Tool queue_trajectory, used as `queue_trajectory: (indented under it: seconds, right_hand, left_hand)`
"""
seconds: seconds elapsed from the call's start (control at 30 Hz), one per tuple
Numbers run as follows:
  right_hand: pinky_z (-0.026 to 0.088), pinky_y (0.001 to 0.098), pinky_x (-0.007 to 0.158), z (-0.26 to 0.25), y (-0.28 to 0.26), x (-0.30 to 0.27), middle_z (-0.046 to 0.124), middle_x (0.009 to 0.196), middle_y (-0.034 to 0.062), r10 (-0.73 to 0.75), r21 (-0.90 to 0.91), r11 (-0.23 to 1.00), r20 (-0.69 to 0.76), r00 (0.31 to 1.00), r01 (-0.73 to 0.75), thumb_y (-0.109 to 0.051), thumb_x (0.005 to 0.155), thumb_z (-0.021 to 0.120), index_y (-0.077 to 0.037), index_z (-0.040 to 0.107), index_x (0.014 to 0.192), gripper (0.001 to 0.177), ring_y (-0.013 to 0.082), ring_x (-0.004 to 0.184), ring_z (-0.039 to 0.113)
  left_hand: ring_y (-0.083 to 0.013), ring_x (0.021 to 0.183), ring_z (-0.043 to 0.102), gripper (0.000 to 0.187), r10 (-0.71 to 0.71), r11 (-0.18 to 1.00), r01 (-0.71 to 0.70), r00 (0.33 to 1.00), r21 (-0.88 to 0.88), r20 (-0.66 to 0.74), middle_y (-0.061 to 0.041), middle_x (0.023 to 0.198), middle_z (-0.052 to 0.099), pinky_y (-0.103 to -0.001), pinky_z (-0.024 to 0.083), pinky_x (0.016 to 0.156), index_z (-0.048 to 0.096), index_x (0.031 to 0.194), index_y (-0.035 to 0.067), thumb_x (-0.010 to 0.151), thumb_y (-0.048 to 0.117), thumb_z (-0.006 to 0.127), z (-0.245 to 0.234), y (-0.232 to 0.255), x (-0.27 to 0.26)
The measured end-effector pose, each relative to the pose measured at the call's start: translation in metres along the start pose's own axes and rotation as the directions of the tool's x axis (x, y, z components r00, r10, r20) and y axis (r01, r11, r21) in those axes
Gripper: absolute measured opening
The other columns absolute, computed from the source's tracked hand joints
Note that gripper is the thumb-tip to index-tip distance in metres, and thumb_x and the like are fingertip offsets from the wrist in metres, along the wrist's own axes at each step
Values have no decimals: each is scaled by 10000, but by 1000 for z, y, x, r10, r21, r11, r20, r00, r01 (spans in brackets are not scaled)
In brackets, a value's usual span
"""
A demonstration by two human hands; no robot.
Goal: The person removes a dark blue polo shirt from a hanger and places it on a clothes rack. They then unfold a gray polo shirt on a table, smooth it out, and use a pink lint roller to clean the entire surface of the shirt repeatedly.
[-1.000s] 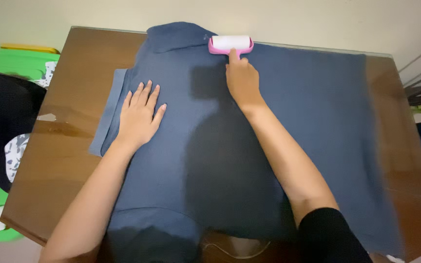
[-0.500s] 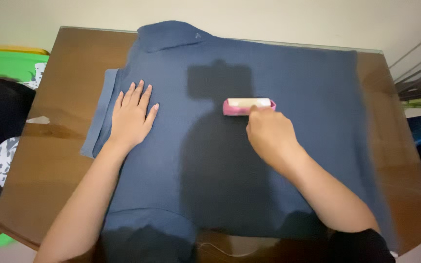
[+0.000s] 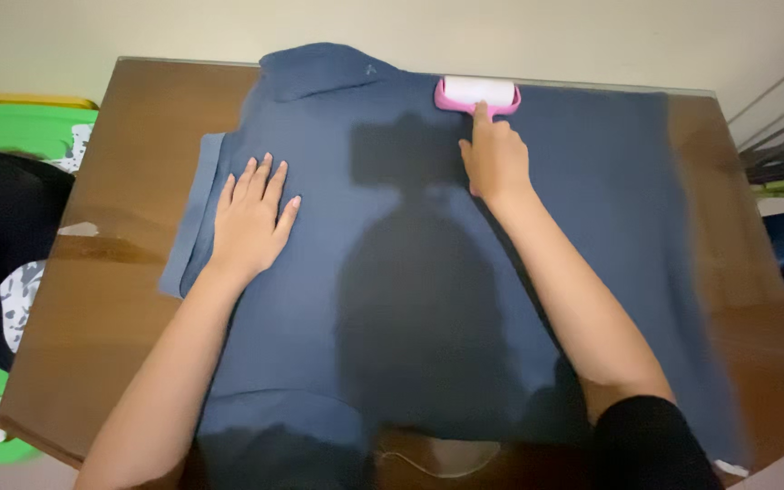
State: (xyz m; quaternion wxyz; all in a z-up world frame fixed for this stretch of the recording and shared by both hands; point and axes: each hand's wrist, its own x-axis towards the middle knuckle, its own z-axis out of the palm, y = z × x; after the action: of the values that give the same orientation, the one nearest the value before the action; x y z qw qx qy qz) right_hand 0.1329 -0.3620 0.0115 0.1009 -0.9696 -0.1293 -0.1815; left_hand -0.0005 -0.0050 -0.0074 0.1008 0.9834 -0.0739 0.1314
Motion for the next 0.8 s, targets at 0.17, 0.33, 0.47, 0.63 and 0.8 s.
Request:
queue_trajectory:
  seconds: [0.17,0.33,0.47,0.63,0.8]
  right_hand:
    - [556,554,670,-68,-7,-52,700,811,239,-12,23,1000,238,971,7,-216,913,658,-16,573,1313,455,463,767,691]
    - [555,548,701,-162,-14,-118,695,778,212,-53,69,997,469,882,23,-239,902,647,-111,624,1110,245,428,766,704]
    - [554,537,712,-209,-12,-149,698,744,208,25,17,999,607,794,-45,-268,868,673,-190,638,1169,313,420,758,706]
    - [573,539,722,-199,4,-154,714,766,198,143,-68,990,519,842,-126,-276,897,657,-224,635,1273,380,421,754,715]
    - [575,551,727,-134,39,-115,714,825,226,57,-79,996,258,964,-38,-236,924,647,-189,652,1336,414,447,786,708]
  left_hand:
    - [-338,1525,291,608,14,1000,-14,1000,1,-14,-188,1627,378,-529,192,1224,442,1553,58,1072,430,418,2,-2,1]
    - [-347,1533,294,609,23,1000,-24,999,-15,-25,-186,1637,379,-532,204,1229,445,1558,58,1076,429,419,3,-4,-1]
    - [-348,1512,309,616,31,999,-31,999,23,-27,-196,1616,391,-540,207,1214,452,1555,58,1063,428,425,5,-4,2]
    - [-355,1528,317,602,46,999,-46,998,9,-45,-197,1632,401,-538,214,1232,459,1557,48,1086,421,422,6,-6,-2]
    - [-354,1535,316,592,42,999,-41,998,13,-43,-195,1628,399,-537,213,1235,461,1558,54,1094,420,421,4,-3,-1]
